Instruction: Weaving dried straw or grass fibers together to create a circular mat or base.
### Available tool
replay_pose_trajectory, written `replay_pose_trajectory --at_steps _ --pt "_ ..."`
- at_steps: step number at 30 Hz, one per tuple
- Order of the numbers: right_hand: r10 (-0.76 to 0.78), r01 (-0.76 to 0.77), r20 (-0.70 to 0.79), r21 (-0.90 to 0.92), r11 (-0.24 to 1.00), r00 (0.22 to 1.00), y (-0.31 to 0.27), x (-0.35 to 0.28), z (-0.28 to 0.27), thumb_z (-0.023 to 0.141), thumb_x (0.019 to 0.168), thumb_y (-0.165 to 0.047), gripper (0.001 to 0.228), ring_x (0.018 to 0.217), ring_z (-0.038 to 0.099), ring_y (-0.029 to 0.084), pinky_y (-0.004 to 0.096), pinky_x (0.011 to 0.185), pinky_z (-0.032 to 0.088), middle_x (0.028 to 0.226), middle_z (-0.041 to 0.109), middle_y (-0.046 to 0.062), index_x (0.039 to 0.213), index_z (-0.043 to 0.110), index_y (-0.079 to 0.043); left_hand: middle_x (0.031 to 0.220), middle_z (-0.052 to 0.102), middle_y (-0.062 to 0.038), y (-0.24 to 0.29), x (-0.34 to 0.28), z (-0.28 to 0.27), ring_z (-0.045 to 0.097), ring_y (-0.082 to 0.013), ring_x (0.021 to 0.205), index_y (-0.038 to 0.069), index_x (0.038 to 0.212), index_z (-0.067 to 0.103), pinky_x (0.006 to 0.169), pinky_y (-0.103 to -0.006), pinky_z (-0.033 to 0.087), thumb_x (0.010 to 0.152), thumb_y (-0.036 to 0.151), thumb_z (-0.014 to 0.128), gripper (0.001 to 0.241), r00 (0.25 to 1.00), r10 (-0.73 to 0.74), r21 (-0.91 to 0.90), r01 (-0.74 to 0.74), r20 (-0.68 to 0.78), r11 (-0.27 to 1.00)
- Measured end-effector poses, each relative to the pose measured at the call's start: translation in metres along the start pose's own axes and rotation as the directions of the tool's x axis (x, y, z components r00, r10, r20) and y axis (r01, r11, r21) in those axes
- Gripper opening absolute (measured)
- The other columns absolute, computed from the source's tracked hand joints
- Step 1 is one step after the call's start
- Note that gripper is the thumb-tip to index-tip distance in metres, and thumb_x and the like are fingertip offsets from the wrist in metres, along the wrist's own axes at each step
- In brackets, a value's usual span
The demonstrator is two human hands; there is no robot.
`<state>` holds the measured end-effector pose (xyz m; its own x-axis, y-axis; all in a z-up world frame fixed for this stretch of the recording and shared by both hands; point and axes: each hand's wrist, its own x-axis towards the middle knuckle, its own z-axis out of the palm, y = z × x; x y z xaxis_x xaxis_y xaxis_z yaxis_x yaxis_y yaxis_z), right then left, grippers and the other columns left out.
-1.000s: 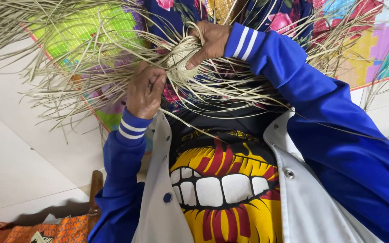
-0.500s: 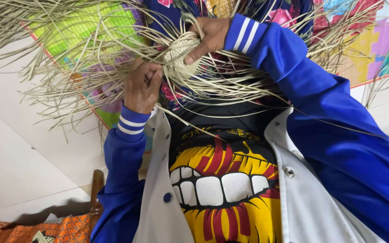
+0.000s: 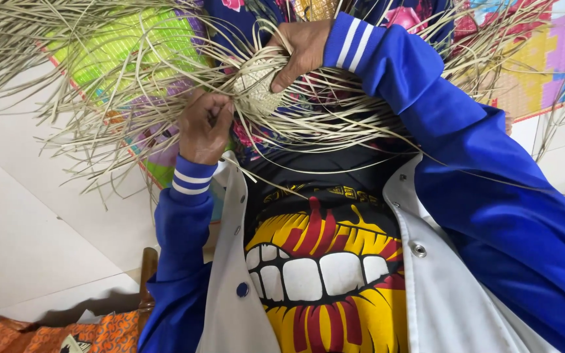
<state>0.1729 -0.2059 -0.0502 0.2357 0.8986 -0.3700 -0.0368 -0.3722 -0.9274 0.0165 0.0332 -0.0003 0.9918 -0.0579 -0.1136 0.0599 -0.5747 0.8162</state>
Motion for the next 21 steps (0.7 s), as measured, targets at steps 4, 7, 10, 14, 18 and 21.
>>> replay_pose_trajectory --at_steps 4,7,10,14,18,21 --pt "-0.010 0.011 -0.025 0.037 0.999 1.000 0.005 0.002 0.004 0.084 0.082 -0.014 0.026 0.055 0.058 0.016 0.026 0.052 0.050 0.080 0.074 0.006 0.104 0.076 -0.002 0.076 0.043 -0.001 0.003 0.001 0.001 0.037 -0.0116 0.061 -0.001 0.092 0.068 0.055 -0.0261 0.034 0.095 -0.002 0.070 0.004 0.999 -0.050 -0.039 0.050 -0.001 0.998" --pt "-0.035 0.037 -0.027 0.067 0.997 0.999 0.003 0.003 0.007 0.085 0.081 -0.013 0.025 0.063 0.067 0.017 0.027 0.060 0.058 0.089 0.077 0.007 0.103 0.075 -0.004 0.076 0.045 0.000 0.006 0.001 0.001 0.037 -0.0107 0.061 -0.001 0.091 0.067 0.055 -0.0254 0.034 0.094 -0.002 0.069 0.004 0.998 -0.061 -0.063 0.061 0.003 0.996" --pt "-0.038 0.040 -0.096 0.018 0.999 0.995 0.005 0.002 0.008 0.090 0.078 -0.020 0.038 0.055 0.058 0.019 0.031 0.055 0.055 0.075 0.063 0.004 0.100 0.062 -0.007 0.077 0.045 -0.001 0.015 0.003 -0.001 0.039 -0.0117 0.062 -0.001 0.090 0.068 0.056 -0.0263 0.035 0.095 -0.001 0.070 0.005 0.999 -0.037 -0.042 0.036 -0.016 0.998" --pt "-0.063 0.077 -0.116 0.120 0.990 0.991 0.018 0.001 0.007 0.085 0.079 -0.016 0.043 0.082 0.060 0.025 0.040 0.077 0.048 0.097 0.065 0.011 0.108 0.055 -0.006 0.094 0.049 -0.006 0.035 -0.002 -0.008 0.045 -0.0191 0.083 0.002 0.099 0.068 0.076 -0.0324 0.039 0.094 0.003 0.073 0.007 0.985 0.098 0.047 -0.092 -0.139 0.995" --pt "0.141 -0.116 -0.205 0.130 0.985 0.968 0.032 0.004 0.008 0.095 0.075 -0.031 0.055 0.045 0.043 0.010 0.022 0.047 0.042 0.058 0.044 -0.006 0.073 0.041 -0.020 0.105 0.060 -0.007 0.059 -0.017 -0.009 0.051 -0.0255 0.100 0.009 0.095 0.069 0.093 -0.0410 0.037 0.091 0.008 0.073 0.006 0.865 0.351 0.464 -0.162 -0.357 0.871" --pt "0.063 -0.027 -0.222 0.163 0.986 0.973 0.023 0.000 0.006 0.090 0.080 -0.020 0.033 0.066 0.053 0.011 0.024 0.064 0.050 0.078 0.056 -0.003 0.092 0.060 -0.011 0.100 0.065 -0.013 0.039 -0.037 0.014 0.059 -0.0270 0.089 0.002 0.102 0.066 0.082 -0.0405 0.050 0.088 -0.004 0.068 0.016 0.904 0.311 0.297 -0.224 -0.292 0.928"
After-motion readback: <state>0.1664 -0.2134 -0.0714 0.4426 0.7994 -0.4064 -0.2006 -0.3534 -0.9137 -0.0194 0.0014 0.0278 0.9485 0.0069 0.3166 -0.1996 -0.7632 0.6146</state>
